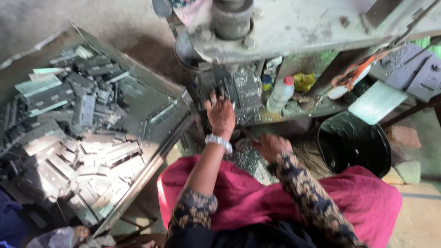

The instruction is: The person repeatedly picks up small metal pieces from a tray, places them into a press machine, and operates the lever to process them. The processed pieces are then placed back into the tray. This cycle continues throughout the video.

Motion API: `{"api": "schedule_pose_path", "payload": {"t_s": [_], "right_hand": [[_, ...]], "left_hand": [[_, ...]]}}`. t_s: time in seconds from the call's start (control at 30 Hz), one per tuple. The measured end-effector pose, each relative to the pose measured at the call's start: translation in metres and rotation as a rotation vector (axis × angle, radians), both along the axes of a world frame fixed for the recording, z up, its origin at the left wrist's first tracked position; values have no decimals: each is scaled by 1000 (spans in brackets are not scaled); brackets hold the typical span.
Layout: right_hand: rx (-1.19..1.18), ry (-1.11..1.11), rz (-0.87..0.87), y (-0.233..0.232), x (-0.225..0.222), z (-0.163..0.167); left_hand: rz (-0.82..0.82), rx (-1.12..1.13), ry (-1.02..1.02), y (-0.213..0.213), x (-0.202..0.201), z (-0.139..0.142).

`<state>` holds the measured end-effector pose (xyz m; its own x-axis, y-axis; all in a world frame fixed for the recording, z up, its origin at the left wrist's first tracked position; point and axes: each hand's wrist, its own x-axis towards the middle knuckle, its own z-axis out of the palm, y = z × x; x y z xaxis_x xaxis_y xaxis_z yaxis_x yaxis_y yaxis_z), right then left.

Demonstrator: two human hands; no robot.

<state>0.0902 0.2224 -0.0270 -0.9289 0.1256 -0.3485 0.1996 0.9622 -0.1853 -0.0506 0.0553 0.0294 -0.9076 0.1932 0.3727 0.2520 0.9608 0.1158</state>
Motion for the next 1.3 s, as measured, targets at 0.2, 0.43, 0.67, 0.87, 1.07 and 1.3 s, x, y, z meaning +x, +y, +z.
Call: {"api": "schedule_pose_path", "payload": {"t_s": [0.2, 0.43, 0.67, 0.87, 1.07, 1.3], "right_hand": [[-52, 43, -105, 2, 15, -21], [-149, -125, -79, 9, 2, -12], [-146, -14, -96, 1, 8, -6], [-117, -164, -103, -1, 8, -8], [-161, -10, -104, -2, 5, -7], [-195, -6, -93, 7, -1, -36]], "left_hand": [[-3, -4, 38, 3, -10, -21], [59, -105, -104, 6, -34, -24], [91, -68, -60, 6, -20, -11], [136, -104, -13, 8, -12, 4], [118, -94, -168, 6, -19, 12], [202, -72, -30, 19, -50, 3]]}}
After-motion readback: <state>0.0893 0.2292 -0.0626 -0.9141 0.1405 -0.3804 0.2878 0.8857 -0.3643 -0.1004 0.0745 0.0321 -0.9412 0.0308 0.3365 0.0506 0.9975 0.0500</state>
